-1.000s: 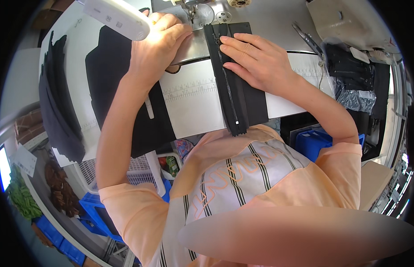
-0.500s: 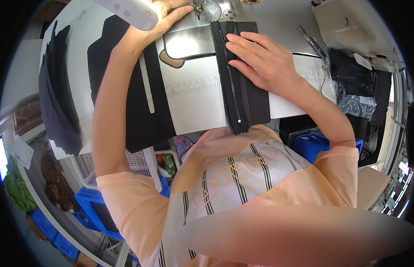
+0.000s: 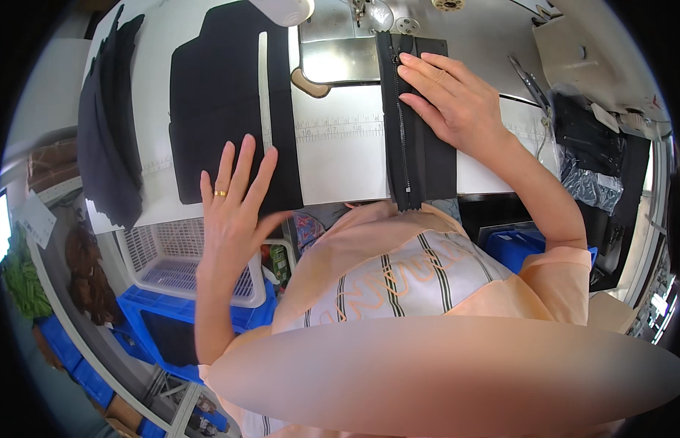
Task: Sewing a zipper onto a leather panel using an industrial sewing machine.
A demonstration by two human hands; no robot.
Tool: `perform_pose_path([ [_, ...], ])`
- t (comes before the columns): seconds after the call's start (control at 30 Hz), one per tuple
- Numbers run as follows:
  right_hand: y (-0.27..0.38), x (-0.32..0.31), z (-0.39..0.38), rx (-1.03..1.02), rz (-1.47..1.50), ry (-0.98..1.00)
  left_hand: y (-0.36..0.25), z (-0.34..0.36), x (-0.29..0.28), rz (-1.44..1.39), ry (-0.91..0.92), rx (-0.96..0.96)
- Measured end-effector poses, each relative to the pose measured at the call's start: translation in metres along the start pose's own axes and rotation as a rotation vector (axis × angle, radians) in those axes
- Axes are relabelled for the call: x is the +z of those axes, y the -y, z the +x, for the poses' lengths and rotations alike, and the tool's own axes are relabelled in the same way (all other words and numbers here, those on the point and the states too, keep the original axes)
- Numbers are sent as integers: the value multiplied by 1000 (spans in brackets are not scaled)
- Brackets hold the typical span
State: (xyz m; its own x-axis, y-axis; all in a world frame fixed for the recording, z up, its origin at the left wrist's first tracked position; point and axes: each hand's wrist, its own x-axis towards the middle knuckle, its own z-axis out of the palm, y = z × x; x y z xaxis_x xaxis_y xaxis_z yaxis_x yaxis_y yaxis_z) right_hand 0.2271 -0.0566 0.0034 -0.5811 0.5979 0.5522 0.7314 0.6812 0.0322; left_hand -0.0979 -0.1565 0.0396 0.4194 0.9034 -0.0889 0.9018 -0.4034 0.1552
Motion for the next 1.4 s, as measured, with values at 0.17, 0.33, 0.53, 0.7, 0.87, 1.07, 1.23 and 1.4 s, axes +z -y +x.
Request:
perform_pose_path([
  [0.17, -1, 3, 0, -13, -6, -15, 13, -20, 30, -50, -253, 41],
  [0.33, -2, 3, -2, -15, -6, -27, 22, -14, 20, -184, -291, 78],
  [0.53, -1, 2, -1, -24, 32, -44, -2, 7, 17, -199, -408, -81],
  [0.7, -11, -12, -17, 27, -2, 0, -22, -23, 22, -19, -525, 8],
  [0.87, -21, -31, -45, 108, -40, 6, -57, -51, 28, -69, -449, 151],
  [1.07, -21, -30, -45, 108, -47, -28, -87, -2, 29, -167, -447, 211],
  [1.23, -20, -30, -46, 119, -50, -25, -96, 25, 28, -151, -501, 237],
  [1.4, -21, -29, -47, 112, -43, -29, -94, 37, 32, -117, -504, 275],
])
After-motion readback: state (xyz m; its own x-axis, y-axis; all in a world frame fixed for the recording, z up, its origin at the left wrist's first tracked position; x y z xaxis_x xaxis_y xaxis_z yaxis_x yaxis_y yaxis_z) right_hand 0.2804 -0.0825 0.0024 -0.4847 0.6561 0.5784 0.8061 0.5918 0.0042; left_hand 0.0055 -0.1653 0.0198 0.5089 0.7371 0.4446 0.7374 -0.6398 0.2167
